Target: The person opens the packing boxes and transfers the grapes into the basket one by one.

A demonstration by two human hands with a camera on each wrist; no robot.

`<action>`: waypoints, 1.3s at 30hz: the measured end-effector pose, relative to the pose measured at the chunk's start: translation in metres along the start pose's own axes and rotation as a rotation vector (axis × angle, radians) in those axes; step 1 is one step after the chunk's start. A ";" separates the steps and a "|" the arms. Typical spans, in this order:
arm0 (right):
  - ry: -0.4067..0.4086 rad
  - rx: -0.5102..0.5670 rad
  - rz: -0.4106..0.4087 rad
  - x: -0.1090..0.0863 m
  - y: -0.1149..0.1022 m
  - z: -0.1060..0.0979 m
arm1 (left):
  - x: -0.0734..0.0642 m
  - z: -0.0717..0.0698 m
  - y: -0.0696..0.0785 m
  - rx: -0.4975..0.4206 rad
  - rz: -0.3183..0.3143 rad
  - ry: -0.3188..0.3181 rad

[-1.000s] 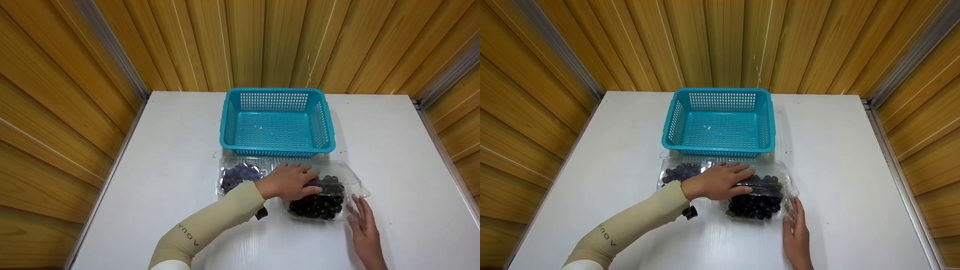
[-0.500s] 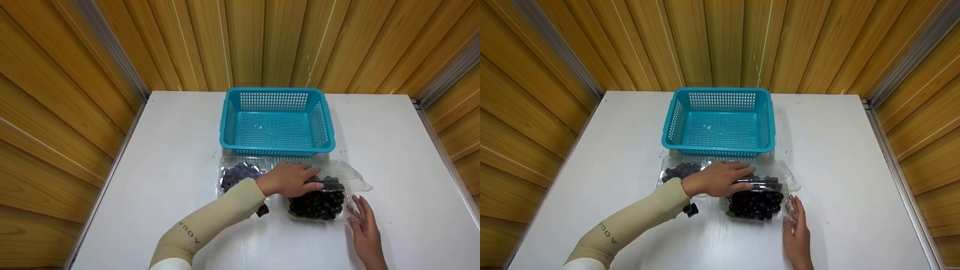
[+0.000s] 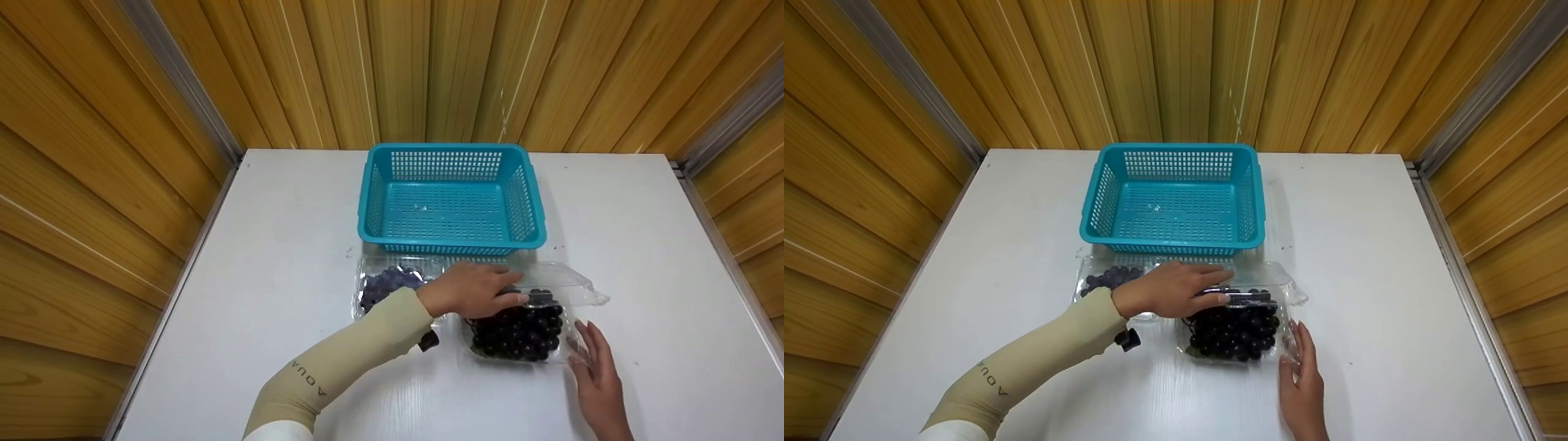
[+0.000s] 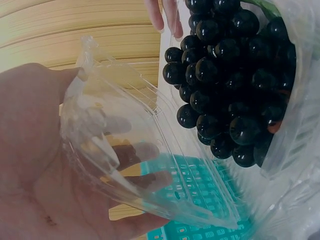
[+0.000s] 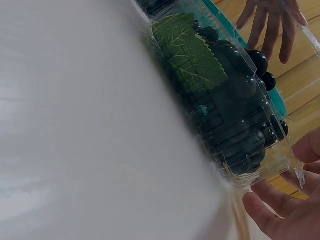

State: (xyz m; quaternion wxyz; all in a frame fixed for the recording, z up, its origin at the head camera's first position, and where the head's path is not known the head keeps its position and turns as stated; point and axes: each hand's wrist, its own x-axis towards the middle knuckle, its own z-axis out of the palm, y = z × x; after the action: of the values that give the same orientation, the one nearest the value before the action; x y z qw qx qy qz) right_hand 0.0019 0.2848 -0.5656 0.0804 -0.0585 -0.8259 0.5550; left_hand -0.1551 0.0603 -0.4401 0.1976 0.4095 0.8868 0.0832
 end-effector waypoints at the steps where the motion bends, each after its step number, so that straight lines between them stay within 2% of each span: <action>1: 0.004 0.006 -0.006 0.000 0.000 0.000 | 0.000 0.000 0.000 0.002 0.002 0.001; 17: 0.023 0.013 -0.033 -0.003 0.002 0.002 | 0.002 -0.006 0.000 -0.002 -0.017 -0.021; 22: 0.013 -0.028 -0.018 -0.004 0.000 0.001 | 0.003 -0.008 0.002 -0.003 -0.022 -0.004; 29: 0.014 -0.020 -0.022 -0.004 0.000 0.002 | 0.002 -0.013 0.005 -0.007 -0.022 0.024; 33: 0.018 -0.026 -0.015 -0.004 0.000 0.001 | 0.003 -0.012 0.004 0.004 -0.003 0.065; 39: 0.039 0.010 -0.071 -0.005 0.001 0.002 | 0.004 -0.010 0.002 0.039 0.054 0.194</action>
State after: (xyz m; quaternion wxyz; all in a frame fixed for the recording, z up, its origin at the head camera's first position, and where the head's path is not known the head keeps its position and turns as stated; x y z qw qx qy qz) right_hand 0.0063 0.2825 -0.5676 0.1163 -0.0396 -0.8230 0.5545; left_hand -0.1603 0.0651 -0.4310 0.1004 0.4270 0.8918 0.1106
